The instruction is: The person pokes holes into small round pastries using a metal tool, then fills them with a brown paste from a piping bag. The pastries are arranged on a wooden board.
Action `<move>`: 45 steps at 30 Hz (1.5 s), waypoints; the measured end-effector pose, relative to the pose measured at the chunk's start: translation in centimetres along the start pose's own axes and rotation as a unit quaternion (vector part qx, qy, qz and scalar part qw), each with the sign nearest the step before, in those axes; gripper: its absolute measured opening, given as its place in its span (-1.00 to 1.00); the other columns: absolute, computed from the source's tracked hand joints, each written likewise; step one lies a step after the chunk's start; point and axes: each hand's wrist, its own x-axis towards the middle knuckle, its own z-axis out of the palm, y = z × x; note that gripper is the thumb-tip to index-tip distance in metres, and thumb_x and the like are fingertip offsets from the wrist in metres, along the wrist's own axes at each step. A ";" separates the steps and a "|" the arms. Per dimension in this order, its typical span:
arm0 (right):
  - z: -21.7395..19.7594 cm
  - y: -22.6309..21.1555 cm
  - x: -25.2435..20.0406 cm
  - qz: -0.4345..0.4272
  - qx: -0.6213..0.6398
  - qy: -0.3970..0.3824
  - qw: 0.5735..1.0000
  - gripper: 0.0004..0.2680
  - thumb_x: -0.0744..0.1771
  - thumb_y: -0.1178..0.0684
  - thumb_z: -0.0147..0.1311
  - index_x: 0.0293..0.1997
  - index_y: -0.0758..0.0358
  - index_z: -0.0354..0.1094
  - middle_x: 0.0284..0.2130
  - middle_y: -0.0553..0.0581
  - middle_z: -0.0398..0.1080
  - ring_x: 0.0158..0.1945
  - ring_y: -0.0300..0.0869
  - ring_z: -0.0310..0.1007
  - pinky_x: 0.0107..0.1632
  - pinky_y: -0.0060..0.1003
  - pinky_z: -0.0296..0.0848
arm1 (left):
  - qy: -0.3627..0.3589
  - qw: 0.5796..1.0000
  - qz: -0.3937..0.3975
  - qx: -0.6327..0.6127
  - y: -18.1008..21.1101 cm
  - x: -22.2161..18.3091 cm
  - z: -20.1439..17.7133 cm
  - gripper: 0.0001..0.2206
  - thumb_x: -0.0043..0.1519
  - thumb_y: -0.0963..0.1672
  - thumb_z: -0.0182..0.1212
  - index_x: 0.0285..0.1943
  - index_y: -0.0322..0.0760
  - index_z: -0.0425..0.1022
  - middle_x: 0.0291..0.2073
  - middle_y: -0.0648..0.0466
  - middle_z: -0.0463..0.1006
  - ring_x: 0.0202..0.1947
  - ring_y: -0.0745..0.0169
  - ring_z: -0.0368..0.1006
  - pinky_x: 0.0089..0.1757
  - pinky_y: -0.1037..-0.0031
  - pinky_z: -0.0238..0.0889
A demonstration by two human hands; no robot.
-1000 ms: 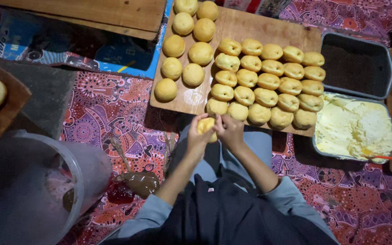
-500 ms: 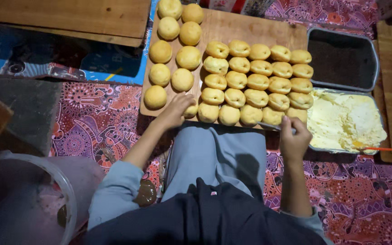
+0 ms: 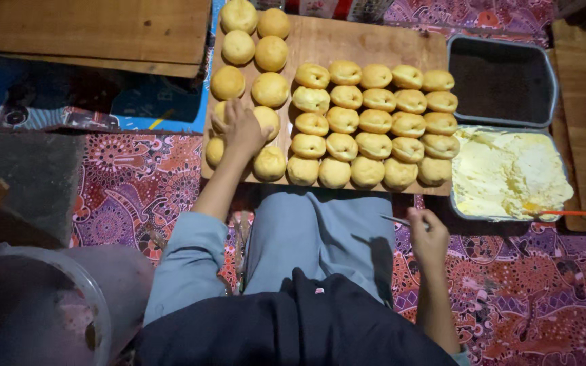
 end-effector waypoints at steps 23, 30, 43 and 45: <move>8.6 -13.1 -6.2 -0.255 0.153 -0.105 0.949 -0.93 0.40 0.17 0.10 -0.15 0.37 0.43 -0.41 0.05 0.47 -0.39 -0.37 0.39 -0.34 -0.43 0.36 | -0.024 0.265 -0.219 -0.939 9.9 -17.7 -5.9 -0.47 0.35 0.03 0.18 0.33 -0.48 0.29 0.07 -0.34 0.54 0.01 -0.18 0.56 -0.05 0.16 0.48; 9.4 -12.2 -7.7 -0.328 0.088 0.014 0.940 -0.88 0.39 0.18 0.05 -0.34 0.34 0.31 -0.57 0.14 0.40 -0.55 -0.16 0.39 -0.42 -0.24 0.34 | 0.052 0.453 -0.173 -0.873 12.1 -18.4 -7.5 -0.62 0.24 -0.20 0.29 0.22 -0.37 0.32 0.03 -0.18 0.57 -0.10 0.04 0.57 -0.14 0.29 0.53; 10.4 -10.3 -1.4 -0.240 0.177 -0.190 0.935 -0.79 0.45 0.11 0.06 -0.37 0.32 0.40 -0.53 0.15 0.41 -0.46 -0.31 0.29 -0.39 -0.31 0.27 | -0.066 0.516 -0.182 -0.834 12.0 -18.1 -8.1 -0.72 0.16 -0.22 0.35 0.04 -0.45 0.55 -0.11 -0.04 0.64 -0.20 0.27 0.59 -0.13 0.41 0.49; 10.0 -10.6 -1.2 -0.216 0.183 -0.276 0.918 -0.78 0.44 0.10 0.08 -0.39 0.34 0.41 -0.53 0.12 0.39 -0.43 -0.39 0.26 -0.38 -0.35 0.25 | -0.100 0.506 -0.165 -0.841 11.7 -18.0 -8.1 -0.73 0.17 -0.22 0.34 0.03 -0.47 0.55 -0.07 -0.03 0.66 -0.15 0.28 0.60 -0.08 0.42 0.50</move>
